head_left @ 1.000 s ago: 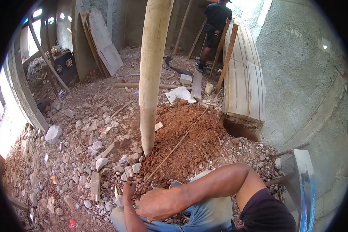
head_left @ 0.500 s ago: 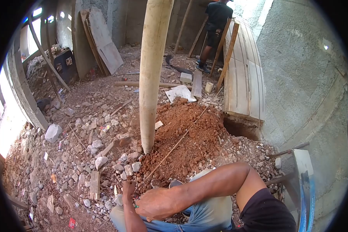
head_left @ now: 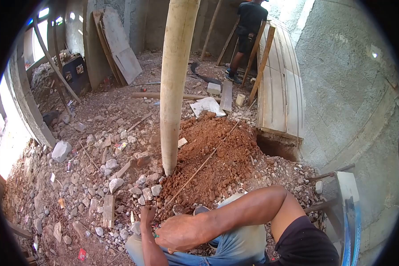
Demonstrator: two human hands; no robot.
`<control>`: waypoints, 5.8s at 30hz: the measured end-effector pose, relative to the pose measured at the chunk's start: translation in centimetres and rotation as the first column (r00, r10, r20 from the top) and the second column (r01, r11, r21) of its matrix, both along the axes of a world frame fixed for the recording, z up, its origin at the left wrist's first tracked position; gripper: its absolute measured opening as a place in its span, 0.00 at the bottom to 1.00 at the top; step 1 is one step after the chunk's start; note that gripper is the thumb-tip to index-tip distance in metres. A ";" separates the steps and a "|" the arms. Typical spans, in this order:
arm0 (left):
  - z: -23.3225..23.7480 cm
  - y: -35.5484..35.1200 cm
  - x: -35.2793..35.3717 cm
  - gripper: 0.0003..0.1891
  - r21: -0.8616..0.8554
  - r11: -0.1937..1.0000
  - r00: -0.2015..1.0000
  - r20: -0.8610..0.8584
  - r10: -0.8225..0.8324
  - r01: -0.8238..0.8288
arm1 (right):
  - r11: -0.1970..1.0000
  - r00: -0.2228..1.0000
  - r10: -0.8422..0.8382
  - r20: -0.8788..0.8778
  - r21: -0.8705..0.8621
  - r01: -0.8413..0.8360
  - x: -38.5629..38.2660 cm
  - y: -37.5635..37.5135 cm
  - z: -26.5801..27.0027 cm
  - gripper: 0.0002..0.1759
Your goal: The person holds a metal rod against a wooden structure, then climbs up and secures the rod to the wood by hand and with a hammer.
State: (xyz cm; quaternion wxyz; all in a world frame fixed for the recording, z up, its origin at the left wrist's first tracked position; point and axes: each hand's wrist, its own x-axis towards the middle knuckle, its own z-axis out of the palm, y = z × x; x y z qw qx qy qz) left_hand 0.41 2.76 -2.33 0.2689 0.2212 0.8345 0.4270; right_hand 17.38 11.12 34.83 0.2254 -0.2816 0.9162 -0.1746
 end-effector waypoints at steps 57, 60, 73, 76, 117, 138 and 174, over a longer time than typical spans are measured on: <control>1.7 -0.1 0.0 0.18 -0.176 0.977 0.993 0.036 -0.114 0.118 | 1.000 1.000 -0.014 -0.011 0.020 0.014 -0.4 -0.4 -0.4 0.20; 1.0 -0.2 0.3 0.19 -0.111 0.988 0.991 -0.068 -0.117 0.109 | 1.000 1.000 -0.030 0.010 0.011 0.030 -0.4 -0.3 0.0 0.20; 2.5 -0.5 1.6 0.21 -0.028 0.999 1.000 0.001 0.026 -0.026 | 0.999 1.000 -0.015 -0.016 0.048 0.016 -0.4 -0.4 -0.1 0.20; 3.7 -0.4 1.8 0.21 0.005 1.000 0.997 -0.079 0.022 -0.022 | 0.999 1.000 -0.023 0.014 0.039 0.023 -0.4 -0.5 0.2 0.20; 0.8 0.1 0.3 0.22 -0.070 0.997 0.997 0.067 -0.037 0.042 | 1.000 1.000 -0.019 0.008 0.017 0.019 -0.5 -0.3 0.0 0.21; 0.0 0.0 -0.1 0.22 -0.036 0.999 0.999 0.013 -0.040 0.041 | 1.000 1.000 -0.004 0.006 0.000 0.004 -0.7 -0.2 -0.6 0.21; -0.7 -0.1 -0.2 0.22 -0.040 0.998 0.998 0.005 -0.056 0.056 | 0.999 1.000 -0.020 -0.006 0.026 0.021 -0.7 -0.5 -0.6 0.17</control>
